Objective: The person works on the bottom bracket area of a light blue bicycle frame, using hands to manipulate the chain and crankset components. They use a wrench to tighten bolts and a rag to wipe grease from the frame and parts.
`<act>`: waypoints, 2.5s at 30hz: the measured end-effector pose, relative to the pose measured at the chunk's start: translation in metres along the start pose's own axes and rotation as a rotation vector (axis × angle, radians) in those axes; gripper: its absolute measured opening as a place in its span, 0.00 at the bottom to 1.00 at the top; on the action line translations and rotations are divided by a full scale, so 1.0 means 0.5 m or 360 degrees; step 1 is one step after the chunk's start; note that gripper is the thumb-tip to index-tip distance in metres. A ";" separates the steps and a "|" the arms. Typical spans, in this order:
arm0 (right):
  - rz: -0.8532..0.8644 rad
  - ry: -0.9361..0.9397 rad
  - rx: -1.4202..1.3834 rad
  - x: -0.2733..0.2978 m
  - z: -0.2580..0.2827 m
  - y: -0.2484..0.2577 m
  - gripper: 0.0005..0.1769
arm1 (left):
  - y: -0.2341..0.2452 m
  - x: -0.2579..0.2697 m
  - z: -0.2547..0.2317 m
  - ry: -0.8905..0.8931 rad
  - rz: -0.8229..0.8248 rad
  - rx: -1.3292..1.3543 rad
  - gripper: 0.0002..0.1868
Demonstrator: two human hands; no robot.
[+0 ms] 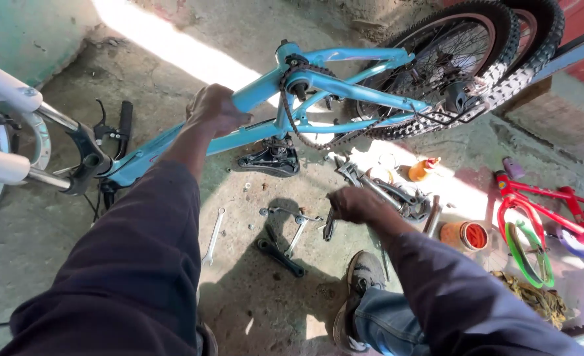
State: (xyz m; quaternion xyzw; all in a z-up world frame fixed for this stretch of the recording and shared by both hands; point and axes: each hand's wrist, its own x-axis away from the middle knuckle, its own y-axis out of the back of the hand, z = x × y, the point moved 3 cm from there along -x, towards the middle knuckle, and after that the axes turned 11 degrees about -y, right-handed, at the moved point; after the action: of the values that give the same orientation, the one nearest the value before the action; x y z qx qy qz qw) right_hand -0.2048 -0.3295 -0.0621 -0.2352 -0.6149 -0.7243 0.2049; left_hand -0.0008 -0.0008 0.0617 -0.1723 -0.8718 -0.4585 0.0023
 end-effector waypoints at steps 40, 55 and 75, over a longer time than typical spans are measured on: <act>-0.0562 -0.1077 -0.1477 -0.005 0.106 -0.184 0.26 | -0.037 0.023 -0.014 0.0185 -0.0084 -0.0458 0.26; -0.0294 0.0493 -0.1861 0.456 0.295 0.489 0.19 | 0.236 0.336 -0.244 0.0156 -0.0105 -0.0032 0.42; -0.0481 0.0595 -0.2119 0.442 0.346 0.499 0.27 | 0.150 0.378 -0.370 -0.0121 -0.0324 0.2236 0.17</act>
State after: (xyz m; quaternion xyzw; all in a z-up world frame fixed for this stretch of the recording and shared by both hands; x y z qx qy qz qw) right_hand -0.2213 -0.2006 0.2904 -0.0943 -0.0216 -0.9952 0.0169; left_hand -0.1845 -0.0533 0.2594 -0.0636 -0.9725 0.2204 0.0397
